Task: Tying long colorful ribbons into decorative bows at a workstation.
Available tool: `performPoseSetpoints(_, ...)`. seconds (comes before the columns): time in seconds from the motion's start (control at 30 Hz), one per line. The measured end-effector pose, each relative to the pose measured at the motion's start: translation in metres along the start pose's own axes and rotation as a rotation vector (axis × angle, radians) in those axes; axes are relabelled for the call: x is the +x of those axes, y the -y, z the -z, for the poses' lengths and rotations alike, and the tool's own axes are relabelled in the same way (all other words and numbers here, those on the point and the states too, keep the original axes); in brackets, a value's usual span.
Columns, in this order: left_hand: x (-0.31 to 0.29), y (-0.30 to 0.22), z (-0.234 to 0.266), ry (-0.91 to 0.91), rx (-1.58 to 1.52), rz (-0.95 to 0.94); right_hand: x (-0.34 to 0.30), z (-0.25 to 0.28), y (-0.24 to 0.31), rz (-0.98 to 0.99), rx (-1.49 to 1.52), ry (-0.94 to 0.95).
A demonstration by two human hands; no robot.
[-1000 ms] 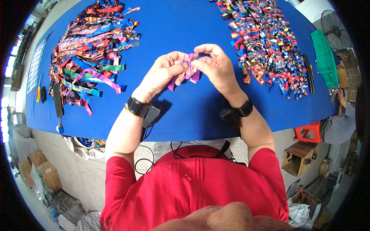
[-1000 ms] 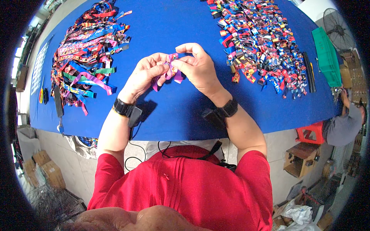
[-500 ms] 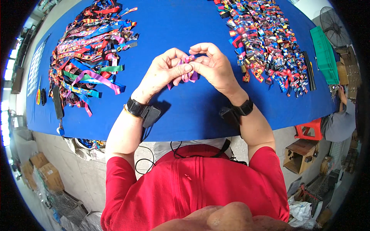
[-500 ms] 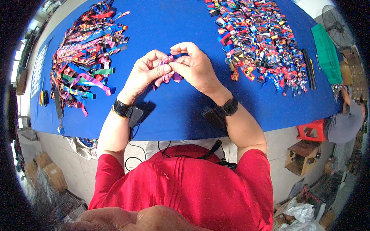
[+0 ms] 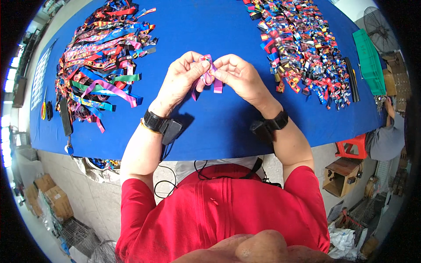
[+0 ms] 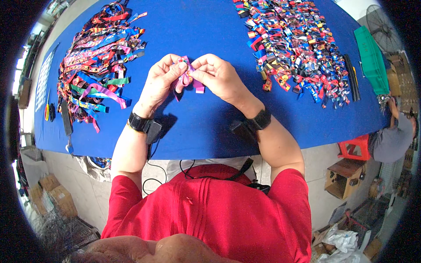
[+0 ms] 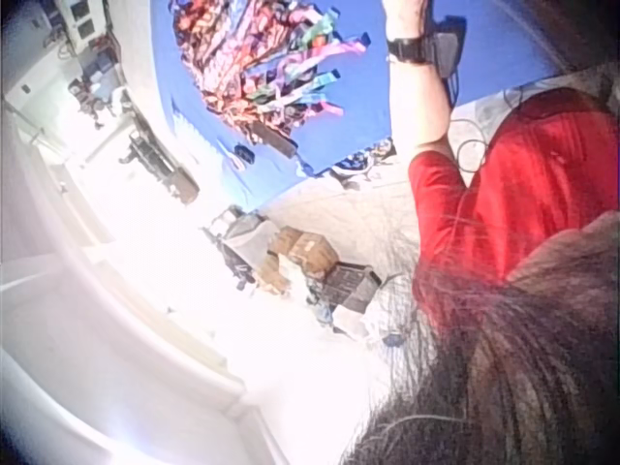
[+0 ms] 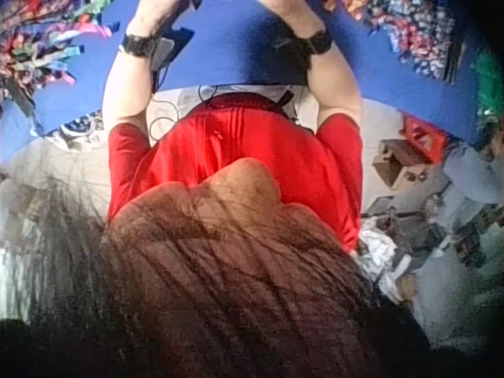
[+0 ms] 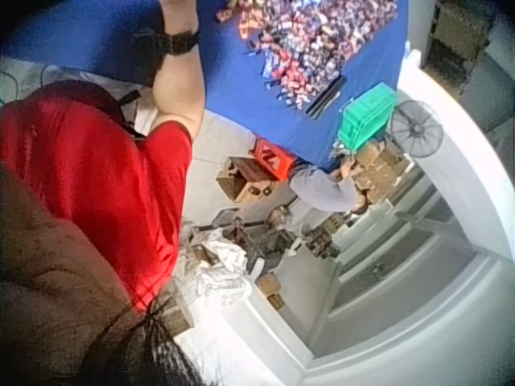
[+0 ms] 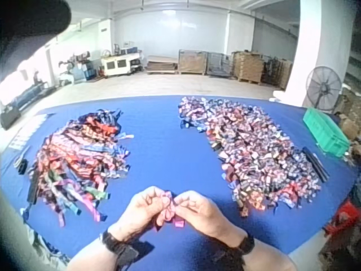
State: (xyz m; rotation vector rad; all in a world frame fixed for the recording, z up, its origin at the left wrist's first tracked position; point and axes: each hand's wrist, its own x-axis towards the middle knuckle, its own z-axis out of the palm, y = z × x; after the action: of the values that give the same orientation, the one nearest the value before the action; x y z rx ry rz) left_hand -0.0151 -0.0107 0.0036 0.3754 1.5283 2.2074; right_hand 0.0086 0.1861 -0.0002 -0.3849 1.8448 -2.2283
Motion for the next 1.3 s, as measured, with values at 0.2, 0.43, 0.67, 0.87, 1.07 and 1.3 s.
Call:
performPoseSetpoints(0.2, -0.001, -0.002, -0.002, -0.016, 0.022, 0.018, 0.000, 0.001, 0.002, -0.049, -0.029, 0.009)
performPoseSetpoints(0.43, -0.001, -0.001, -0.001, 0.010, 0.008, 0.017, 0.001, 0.004, -0.007, 0.021, -0.100, 0.002)
performPoseSetpoints(0.67, 0.000, 0.001, 0.002, 0.029, 0.008, -0.012, 0.001, 0.007, -0.011, 0.023, -0.183, -0.124)
performPoseSetpoints(0.87, 0.000, -0.001, 0.002, 0.028, 0.001, -0.033, 0.001, 0.005, -0.007, 0.023, -0.183, -0.127)
performPoseSetpoints(1.07, -0.001, -0.002, 0.002, 0.045, 0.028, -0.038, 0.000, 0.007, -0.005, 0.018, -0.153, -0.110)
performPoseSetpoints(1.3, -0.001, 0.001, 0.004, 0.060, 0.019, -0.048, 0.000, 0.005, -0.005, 0.017, -0.069, -0.050)
